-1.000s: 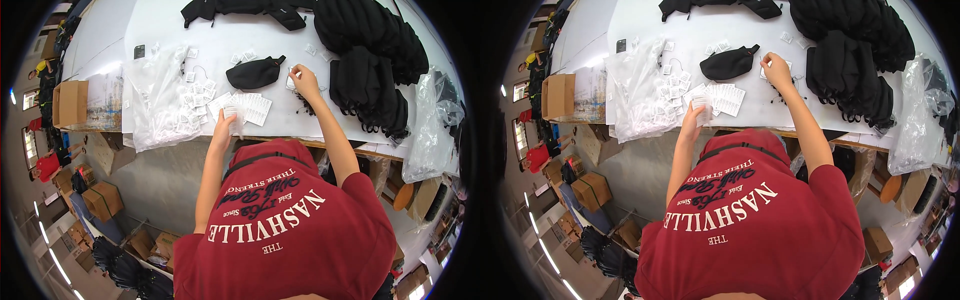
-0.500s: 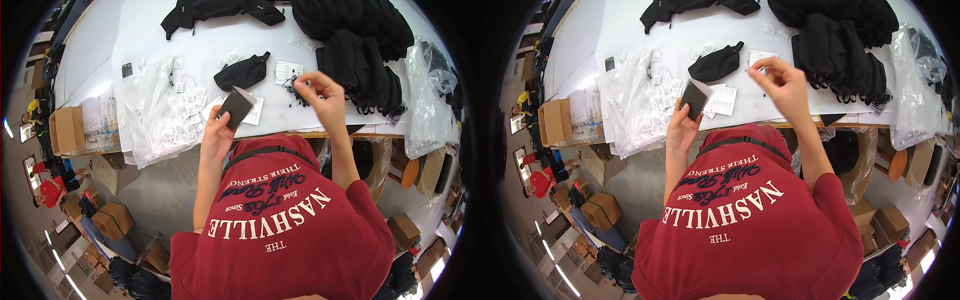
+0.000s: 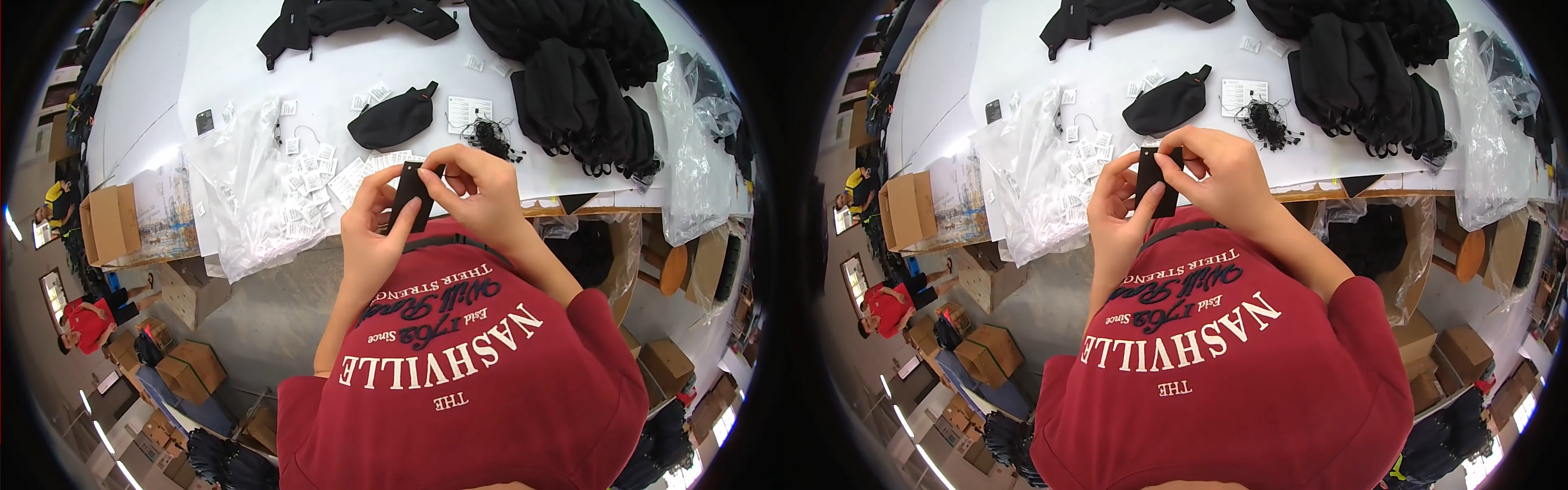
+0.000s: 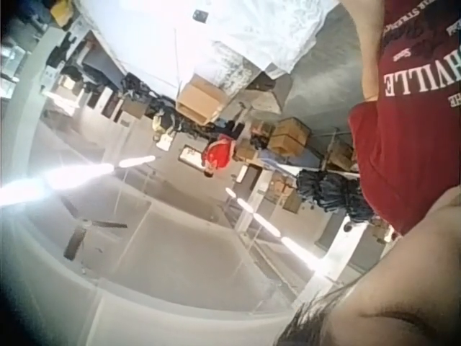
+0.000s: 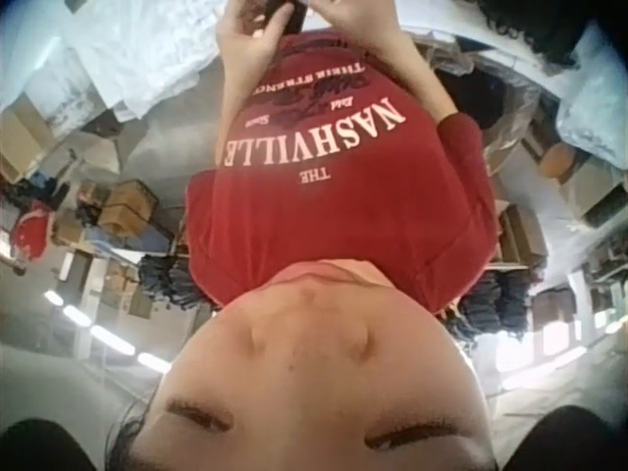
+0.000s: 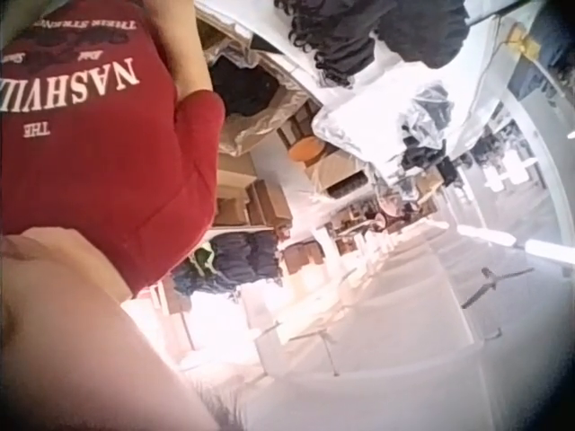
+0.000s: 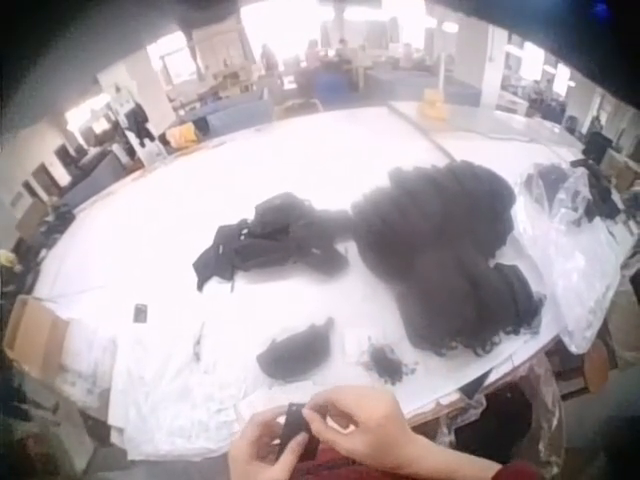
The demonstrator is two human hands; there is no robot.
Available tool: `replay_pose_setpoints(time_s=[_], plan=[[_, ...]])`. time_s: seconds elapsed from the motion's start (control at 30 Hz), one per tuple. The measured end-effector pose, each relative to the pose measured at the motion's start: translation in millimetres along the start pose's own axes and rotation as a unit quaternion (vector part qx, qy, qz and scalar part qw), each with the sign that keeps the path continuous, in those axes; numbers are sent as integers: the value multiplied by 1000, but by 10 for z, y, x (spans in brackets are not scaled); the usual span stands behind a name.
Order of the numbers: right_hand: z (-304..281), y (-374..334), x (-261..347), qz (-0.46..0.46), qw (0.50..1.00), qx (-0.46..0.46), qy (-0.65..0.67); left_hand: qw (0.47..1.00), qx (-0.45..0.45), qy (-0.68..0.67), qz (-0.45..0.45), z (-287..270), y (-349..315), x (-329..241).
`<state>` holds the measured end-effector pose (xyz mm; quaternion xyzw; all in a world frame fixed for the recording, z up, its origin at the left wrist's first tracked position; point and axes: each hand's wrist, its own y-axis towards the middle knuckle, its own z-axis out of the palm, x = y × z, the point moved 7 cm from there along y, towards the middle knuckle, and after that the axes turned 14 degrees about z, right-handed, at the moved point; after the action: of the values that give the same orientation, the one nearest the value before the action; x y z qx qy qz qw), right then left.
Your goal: Inserting small white cards into black fabric pouches at a warehouse workbench.
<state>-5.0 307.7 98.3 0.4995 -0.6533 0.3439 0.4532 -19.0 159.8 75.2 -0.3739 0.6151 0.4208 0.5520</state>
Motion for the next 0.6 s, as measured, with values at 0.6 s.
replay_pose_setpoints(time_s=[0.6], plan=[[23, -29, -30, -62, 995, -69, -36, 992, 17, 110, 58, 54, 63, -1]])
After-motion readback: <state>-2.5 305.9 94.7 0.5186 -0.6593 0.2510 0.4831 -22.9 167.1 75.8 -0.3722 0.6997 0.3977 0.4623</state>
